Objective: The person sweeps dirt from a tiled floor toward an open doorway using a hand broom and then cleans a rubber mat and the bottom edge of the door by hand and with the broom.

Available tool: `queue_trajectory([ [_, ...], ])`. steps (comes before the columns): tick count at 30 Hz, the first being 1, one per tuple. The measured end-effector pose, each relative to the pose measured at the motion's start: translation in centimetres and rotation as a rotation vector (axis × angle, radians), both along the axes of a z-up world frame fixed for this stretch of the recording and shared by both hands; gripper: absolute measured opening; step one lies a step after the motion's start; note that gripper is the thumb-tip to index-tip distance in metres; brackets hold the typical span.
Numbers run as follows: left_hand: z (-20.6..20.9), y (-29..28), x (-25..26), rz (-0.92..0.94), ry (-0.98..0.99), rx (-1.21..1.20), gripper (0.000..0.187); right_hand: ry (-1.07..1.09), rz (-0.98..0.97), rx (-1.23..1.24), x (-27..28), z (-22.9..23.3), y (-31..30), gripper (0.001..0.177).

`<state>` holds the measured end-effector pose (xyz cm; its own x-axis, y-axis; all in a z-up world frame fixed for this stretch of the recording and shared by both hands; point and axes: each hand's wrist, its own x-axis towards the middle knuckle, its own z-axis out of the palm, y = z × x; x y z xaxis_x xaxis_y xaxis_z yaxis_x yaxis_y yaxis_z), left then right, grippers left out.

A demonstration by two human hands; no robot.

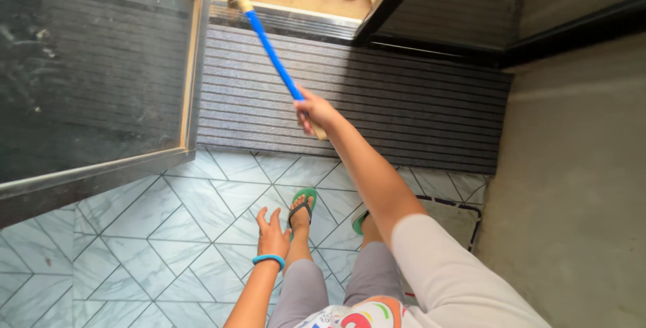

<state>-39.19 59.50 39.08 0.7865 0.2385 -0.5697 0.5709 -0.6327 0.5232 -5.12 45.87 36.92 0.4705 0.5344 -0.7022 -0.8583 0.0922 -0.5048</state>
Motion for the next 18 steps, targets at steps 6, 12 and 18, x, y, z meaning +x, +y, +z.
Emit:
queue_trajectory([
  [6, 0.9, 0.7, 0.4, -0.013, 0.040, -0.056, 0.066, 0.307, 0.143, -0.177, 0.5, -0.3, -3.0, 0.049],
  [12, 0.8, 0.8, 1.7, 0.031, -0.020, -0.086, 0.063, -0.341, 0.010, -0.831, 3.5, -1.1, -4.4, 0.056],
  [18, 1.4, 0.2, 2.1, -0.038, -0.025, -0.107, 0.062, -0.137, -0.286, -0.131, -6.8, -1.0, -1.7, 0.068],
])
